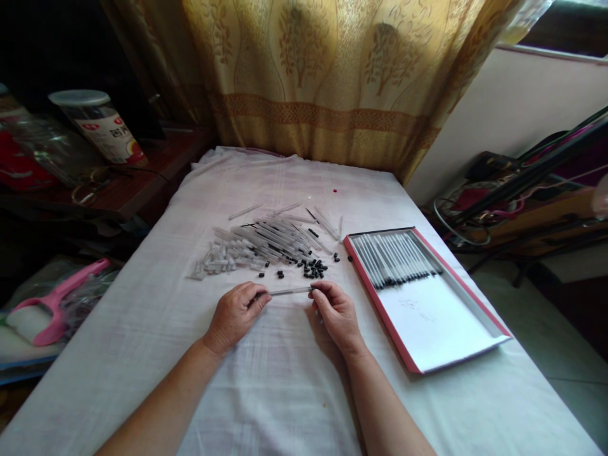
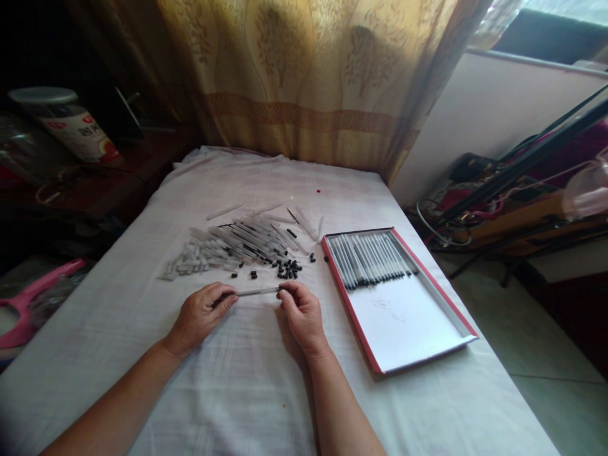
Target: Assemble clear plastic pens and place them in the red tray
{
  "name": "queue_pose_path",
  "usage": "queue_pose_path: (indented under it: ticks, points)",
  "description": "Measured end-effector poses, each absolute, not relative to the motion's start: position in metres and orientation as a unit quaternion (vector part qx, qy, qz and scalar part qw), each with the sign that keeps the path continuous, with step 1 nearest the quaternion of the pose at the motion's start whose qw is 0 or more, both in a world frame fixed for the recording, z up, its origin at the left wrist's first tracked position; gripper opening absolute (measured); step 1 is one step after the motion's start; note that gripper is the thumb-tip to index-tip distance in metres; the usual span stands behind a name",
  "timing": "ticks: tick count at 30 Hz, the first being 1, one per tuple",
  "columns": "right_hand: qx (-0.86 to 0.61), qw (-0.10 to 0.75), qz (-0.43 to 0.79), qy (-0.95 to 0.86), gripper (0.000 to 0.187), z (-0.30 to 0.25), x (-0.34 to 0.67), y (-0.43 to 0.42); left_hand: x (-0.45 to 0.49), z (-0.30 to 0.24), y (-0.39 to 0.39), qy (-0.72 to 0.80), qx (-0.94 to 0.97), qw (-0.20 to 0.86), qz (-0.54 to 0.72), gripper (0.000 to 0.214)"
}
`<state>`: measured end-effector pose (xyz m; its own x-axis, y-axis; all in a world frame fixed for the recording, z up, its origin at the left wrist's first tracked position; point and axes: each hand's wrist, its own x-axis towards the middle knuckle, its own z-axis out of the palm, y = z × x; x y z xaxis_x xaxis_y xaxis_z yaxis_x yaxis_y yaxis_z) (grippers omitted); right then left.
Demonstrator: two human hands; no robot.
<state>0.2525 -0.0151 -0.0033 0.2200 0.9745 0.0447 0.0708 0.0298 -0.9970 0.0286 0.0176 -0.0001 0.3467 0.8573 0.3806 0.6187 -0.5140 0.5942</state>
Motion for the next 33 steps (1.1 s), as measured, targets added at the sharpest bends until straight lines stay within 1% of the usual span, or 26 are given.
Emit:
queue_pose_path:
  ticks: [2,6,9,11,13,16,18,20,24,27,30,33]
  points:
    - [-0.554,0.542,0.42,-0.471,0.02,-0.005,0.252,-0.015,0.029,0.0,0.017,0.467,0.793,0.188,0.343,0.022]
    - [-0.549,0.515,0.417,-0.509,0.031,-0.009,0.252,-0.017,0.031,0.0,0.017,0.454,0.801,0.2,0.333,0.021]
    - [-0.553,0.486,0.383,-0.559,0.02,-0.009,0.253,-0.017,0.027,0.002,0.023,0.428,0.824,0.178,0.326,0.023]
    - [-0.559,0.489,0.367,-0.561,0.016,-0.008,0.255,-0.016,0.02,0.005,0.031,0.426,0.831,0.138,0.33,0.025]
    - [-0.571,0.501,0.366,-0.538,0.017,-0.007,0.258,-0.015,0.01,0.011,0.041,0.459,0.823,0.056,0.33,0.026]
    - [-0.59,0.509,0.377,-0.5,0.021,-0.006,0.262,-0.014,-0.004,0.017,0.058,0.512,0.817,-0.065,0.258,0.024]
    - [-0.597,0.51,0.386,-0.484,0.024,-0.006,0.263,-0.013,-0.01,0.018,0.066,0.52,0.82,-0.108,0.214,0.022]
    - [-0.597,0.511,0.397,-0.474,0.025,-0.005,0.263,-0.013,-0.014,0.016,0.072,0.512,0.826,-0.126,0.199,0.018]
    - [-0.589,0.52,0.411,-0.463,0.027,-0.002,0.262,-0.013,-0.012,0.013,0.074,0.495,0.828,-0.114,0.235,0.011]
    - [-0.589,0.52,0.428,-0.447,0.026,0.003,0.262,-0.015,-0.003,0.015,0.06,0.47,0.831,-0.09,0.284,0.013]
    - [-0.588,0.512,0.46,-0.424,0.024,0.007,0.263,-0.016,0.008,0.016,0.037,0.432,0.845,-0.038,0.313,0.016]
    - [-0.582,0.512,0.476,-0.415,0.023,0.009,0.263,-0.018,0.015,0.011,0.018,0.434,0.843,0.009,0.318,0.017]
